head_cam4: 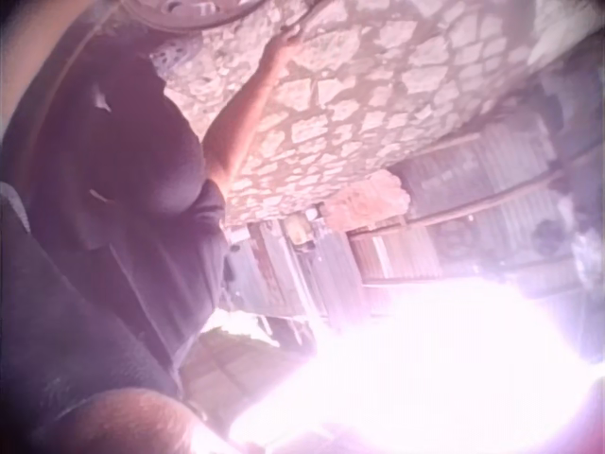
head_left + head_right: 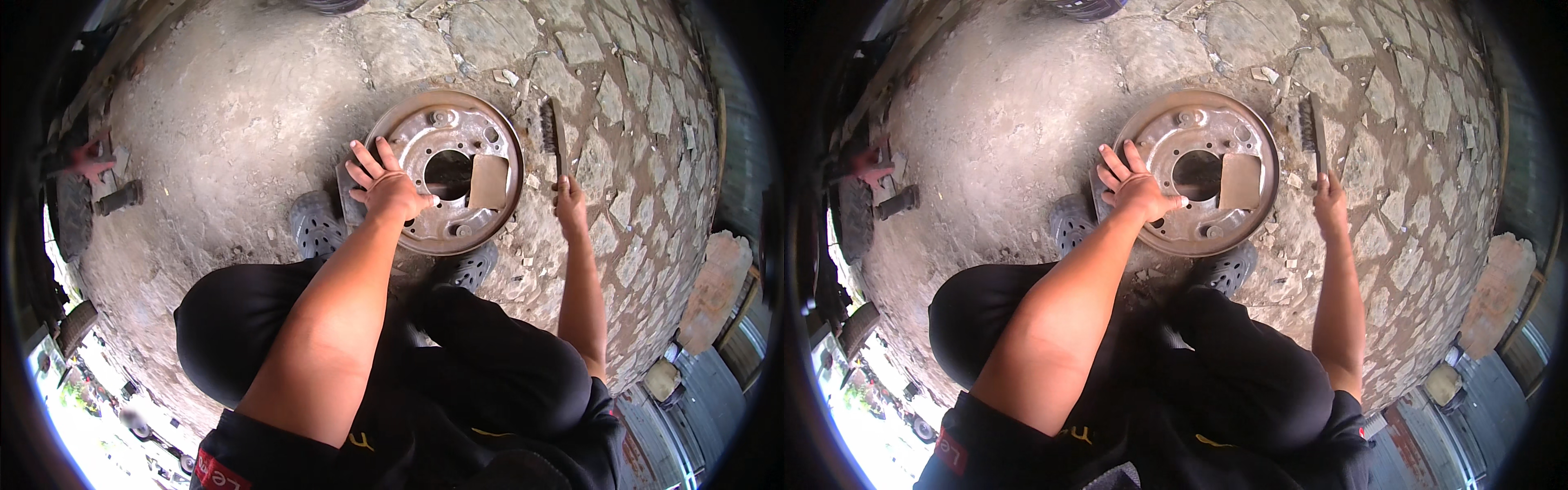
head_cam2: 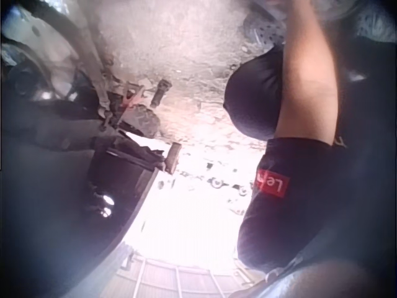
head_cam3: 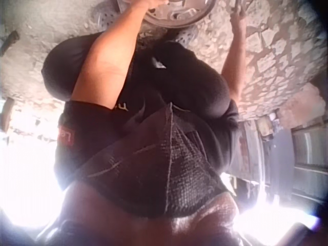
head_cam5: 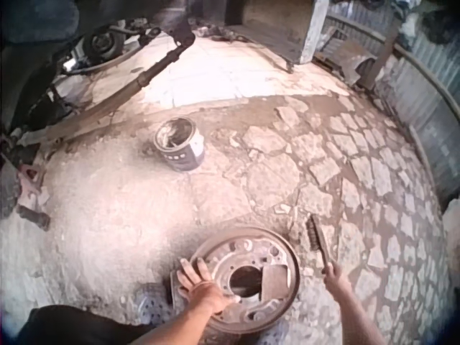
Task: The person scrubs a metal wheel hub with a wire brush and a small block, working on both the flat face and the inner rim. The person rotates the hub to access different areas and continues scrubbing throughout the clip.
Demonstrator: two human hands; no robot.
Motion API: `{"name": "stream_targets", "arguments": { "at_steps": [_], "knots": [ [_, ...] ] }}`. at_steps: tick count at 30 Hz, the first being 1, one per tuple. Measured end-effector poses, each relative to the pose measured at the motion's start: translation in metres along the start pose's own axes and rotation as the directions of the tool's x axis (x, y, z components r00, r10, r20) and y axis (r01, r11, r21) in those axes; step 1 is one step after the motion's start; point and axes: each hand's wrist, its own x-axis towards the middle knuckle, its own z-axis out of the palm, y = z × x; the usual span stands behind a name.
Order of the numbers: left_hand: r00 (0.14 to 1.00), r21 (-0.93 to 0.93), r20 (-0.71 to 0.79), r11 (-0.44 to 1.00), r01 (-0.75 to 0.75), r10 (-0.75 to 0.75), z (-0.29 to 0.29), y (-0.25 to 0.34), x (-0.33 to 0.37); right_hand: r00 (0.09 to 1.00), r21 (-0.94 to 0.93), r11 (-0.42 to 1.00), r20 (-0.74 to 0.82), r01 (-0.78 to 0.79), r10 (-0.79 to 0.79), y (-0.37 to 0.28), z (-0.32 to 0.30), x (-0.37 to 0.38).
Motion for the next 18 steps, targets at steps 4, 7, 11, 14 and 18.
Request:
{"name": "stream_targets", "arguments": {
  "at_steps": [4,7,11,14,18],
  "knots": [
    [1.0,0.01,0.027,1.0,-0.007,0.007,-0.004,0.001,-0.002,0.997,0.023,0.998,-0.044,-0.054,0.055,0.036,0.02,0.002],
    [0.999,0.025,0.037,1.0,0.005,-0.006,-0.009,0.003,-0.004,0.902,-0.388,0.9,-0.289,0.197,-0.322,0.03,0.031,-0.006],
    [0.999,0.031,0.035,0.999,0.019,-0.02,-0.007,0.001,-0.002,0.75,-0.371,0.735,-0.138,0.567,-0.647,-0.054,0.031,-0.046],
    [0.999,0.042,0.04,0.999,0.008,-0.01,-0.007,0.003,-0.003,0.72,-0.403,0.626,0.135,0.668,-0.681,-0.089,0.06,-0.084],
    [0.999,0.055,0.044,0.998,0.011,-0.014,-0.006,0.003,-0.003,0.885,-0.676,0.574,0.31,0.462,-0.347,-0.111,0.094,-0.099]
  ]
}}
